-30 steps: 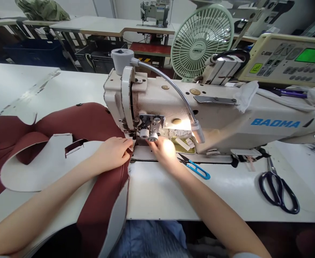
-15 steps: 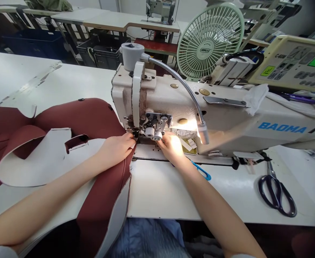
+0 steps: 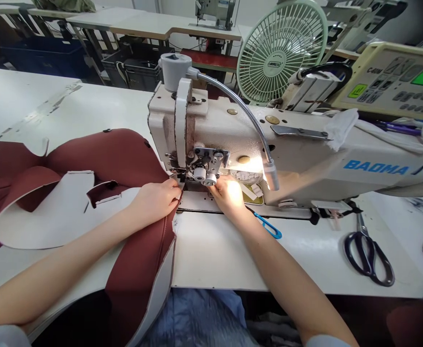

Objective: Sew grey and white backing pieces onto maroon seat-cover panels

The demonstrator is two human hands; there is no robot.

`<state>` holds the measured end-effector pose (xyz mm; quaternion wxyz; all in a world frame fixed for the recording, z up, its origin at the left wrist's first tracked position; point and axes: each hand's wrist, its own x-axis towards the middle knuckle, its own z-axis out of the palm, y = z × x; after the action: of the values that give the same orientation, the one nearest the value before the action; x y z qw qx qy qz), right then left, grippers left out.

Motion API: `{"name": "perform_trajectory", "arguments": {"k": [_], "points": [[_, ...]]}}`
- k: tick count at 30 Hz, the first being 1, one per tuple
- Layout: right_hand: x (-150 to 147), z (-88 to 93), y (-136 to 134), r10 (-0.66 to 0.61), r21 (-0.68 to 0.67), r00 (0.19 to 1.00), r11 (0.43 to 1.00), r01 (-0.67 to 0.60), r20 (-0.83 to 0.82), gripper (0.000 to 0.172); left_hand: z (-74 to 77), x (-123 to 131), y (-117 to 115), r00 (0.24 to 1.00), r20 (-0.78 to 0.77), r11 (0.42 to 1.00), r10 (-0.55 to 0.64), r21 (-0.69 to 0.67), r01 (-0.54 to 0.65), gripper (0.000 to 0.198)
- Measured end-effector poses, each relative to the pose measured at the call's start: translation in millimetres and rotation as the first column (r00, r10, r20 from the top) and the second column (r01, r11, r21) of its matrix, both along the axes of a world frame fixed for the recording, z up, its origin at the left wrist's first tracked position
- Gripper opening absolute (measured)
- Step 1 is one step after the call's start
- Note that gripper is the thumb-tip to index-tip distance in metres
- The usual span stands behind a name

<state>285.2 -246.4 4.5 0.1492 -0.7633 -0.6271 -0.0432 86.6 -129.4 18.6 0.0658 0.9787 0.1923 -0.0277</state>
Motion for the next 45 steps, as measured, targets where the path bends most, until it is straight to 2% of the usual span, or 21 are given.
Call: {"name": "perform_trajectory", "arguments": {"k": [3, 5, 7, 11, 15, 17, 20, 23, 26, 29, 32, 36, 40, 42, 45], "points": [[-17, 2.9, -4, 0.167, 0.018, 0.986, 0.986, -0.167, -0.007, 0.041, 0.8, -3, 1, 1.000, 0.024, 0.999, 0.005, -0.047, -0.004, 0.026], [-34, 4.6, -8, 0.336, 0.017, 0.941, 0.942, -0.336, -0.029, 0.034, 2.9, -4, 4, 0.998, 0.052, 0.994, 0.028, -0.104, -0.022, 0.026], [-51, 4.7, -11, 0.409, -0.010, 0.912, 0.912, -0.409, -0.035, 0.027, 5.4, -4, 9, 0.993, 0.096, 0.980, 0.073, -0.191, -0.054, 0.027], [-78, -1.9, -14, 0.355, -0.099, 0.934, 0.931, -0.351, 0.027, 0.030, 2.4, -1, 20, 0.958, 0.179, 0.916, 0.225, -0.373, -0.145, 0.030], [-91, -11.3, -17, 0.370, -0.115, 0.922, 0.927, -0.357, 0.118, 0.036, -13.7, 1, 22, 0.869, 0.316, 0.859, 0.380, -0.470, -0.204, 0.026], [-93, -10.6, -20, 0.372, -0.120, 0.921, 0.926, -0.359, 0.118, 0.040, -19.8, -1, 19, 0.847, 0.364, 0.839, 0.389, -0.520, -0.162, 0.023], [-85, 0.7, -29, 0.374, -0.129, 0.927, 0.920, -0.370, 0.005, 0.043, -21.8, -5, 15, 0.854, 0.389, 0.839, 0.346, -0.536, -0.096, 0.023], [-61, 17.5, -47, 0.245, -0.127, 0.963, 0.958, -0.259, -0.113, 0.036, -20.0, -9, 15, 0.863, 0.384, 0.835, 0.327, -0.545, -0.074, 0.024], [-27, 28.5, -68, -0.046, -0.108, 0.999, 0.993, 0.043, -0.028, 0.025, -19.1, -9, 17, 0.871, 0.377, 0.831, 0.315, -0.553, -0.062, 0.022], [2, 29.3, -85, -0.301, -0.114, 0.939, 0.940, 0.321, 0.167, 0.021, -19.0, -8, 20, 0.879, 0.374, 0.835, 0.296, -0.548, -0.049, 0.015], [17, 23.4, -91, -0.414, -0.177, 0.857, 0.860, 0.478, 0.306, 0.020, -18.9, -7, 24, 0.892, 0.344, 0.830, 0.292, -0.555, -0.058, 0.013], [24, 16.6, -89, -0.410, -0.210, 0.840, 0.840, 0.500, 0.356, 0.023, -18.5, -8, 28, 0.888, 0.343, 0.804, 0.307, -0.593, -0.048, 0.016], [19, 21.5, -88, -0.420, -0.165, 0.835, 0.851, 0.498, 0.355, 0.023, -16.9, -11, 28, 0.873, 0.383, 0.787, 0.303, -0.616, -0.003, 0.016], [9, 29.0, -87, -0.426, -0.132, 0.866, 0.873, 0.469, 0.260, 0.021, -16.0, -13, 26, 0.873, 0.398, 0.793, 0.282, -0.609, 0.022, 0.012], [-15, 39.9, -73, -0.360, -0.141, 0.932, 0.925, 0.352, -0.036, 0.018, -16.3, -15, 24, 0.889, 0.395, 0.823, 0.230, -0.566, 0.038, 0.012]]}}
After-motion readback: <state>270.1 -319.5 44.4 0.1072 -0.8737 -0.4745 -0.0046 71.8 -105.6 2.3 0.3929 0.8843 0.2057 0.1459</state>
